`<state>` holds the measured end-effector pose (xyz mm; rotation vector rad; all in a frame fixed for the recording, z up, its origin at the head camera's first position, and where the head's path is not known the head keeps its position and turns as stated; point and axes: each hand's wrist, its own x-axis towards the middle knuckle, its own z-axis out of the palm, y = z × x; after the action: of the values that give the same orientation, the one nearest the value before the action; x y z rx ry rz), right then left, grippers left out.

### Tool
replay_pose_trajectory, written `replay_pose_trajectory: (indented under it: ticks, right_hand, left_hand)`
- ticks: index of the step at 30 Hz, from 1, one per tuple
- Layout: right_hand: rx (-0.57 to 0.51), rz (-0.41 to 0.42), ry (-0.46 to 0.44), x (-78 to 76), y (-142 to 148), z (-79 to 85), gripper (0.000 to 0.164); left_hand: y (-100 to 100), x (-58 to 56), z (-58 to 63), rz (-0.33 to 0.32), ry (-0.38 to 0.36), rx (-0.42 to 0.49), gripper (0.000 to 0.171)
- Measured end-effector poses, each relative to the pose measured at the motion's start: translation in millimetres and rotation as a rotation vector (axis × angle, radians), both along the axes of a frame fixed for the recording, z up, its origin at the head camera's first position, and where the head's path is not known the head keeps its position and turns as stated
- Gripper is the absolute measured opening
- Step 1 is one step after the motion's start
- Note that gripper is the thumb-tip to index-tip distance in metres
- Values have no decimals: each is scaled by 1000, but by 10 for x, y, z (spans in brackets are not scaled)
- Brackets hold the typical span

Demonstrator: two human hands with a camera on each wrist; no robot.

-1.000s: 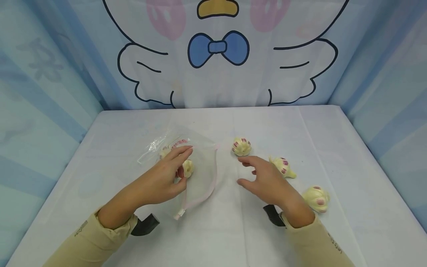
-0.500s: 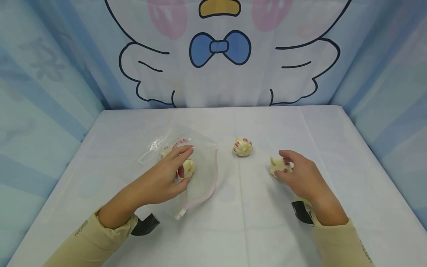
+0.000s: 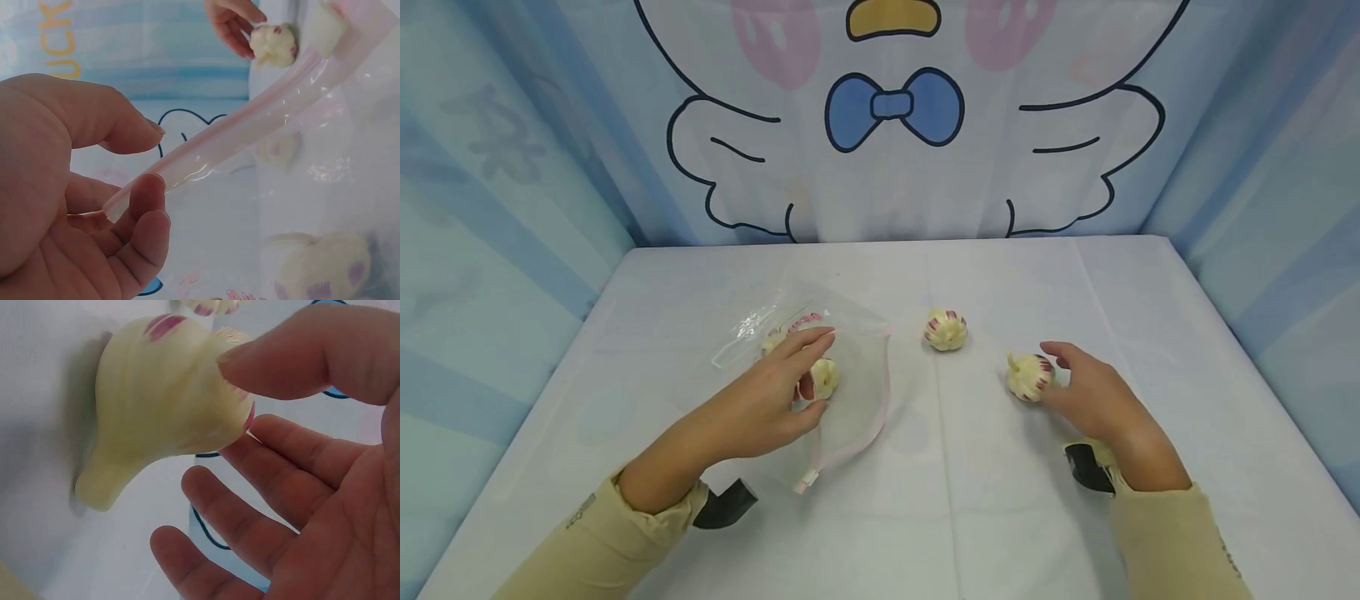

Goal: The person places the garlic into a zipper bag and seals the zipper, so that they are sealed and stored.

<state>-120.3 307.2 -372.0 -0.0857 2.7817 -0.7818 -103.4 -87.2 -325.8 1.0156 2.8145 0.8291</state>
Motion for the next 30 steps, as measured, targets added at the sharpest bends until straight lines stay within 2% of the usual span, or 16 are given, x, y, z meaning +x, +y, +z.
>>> replay_pose_trajectory:
  ticks: [6, 11, 18, 25, 30]
  right_hand:
    - [8, 80, 31, 7, 3, -80, 64]
    - [25, 94, 58, -6, -61, -120, 64]
    - [49, 87, -1, -28, -188, -162, 62]
    - [-5, 89, -72, -41, -303, -181, 79]
    - [-9, 89, -44, -41, -374, -194, 87]
  left_hand:
    - [-8, -3, 3, -15, 17, 1, 72]
    - [-12, -2, 2, -18, 18, 9, 72]
    - [-13, -10, -15, -20, 17, 12, 72]
    - [2, -7, -10, -12, 9, 5, 72]
    - [6, -1, -5, -7, 4, -3, 72]
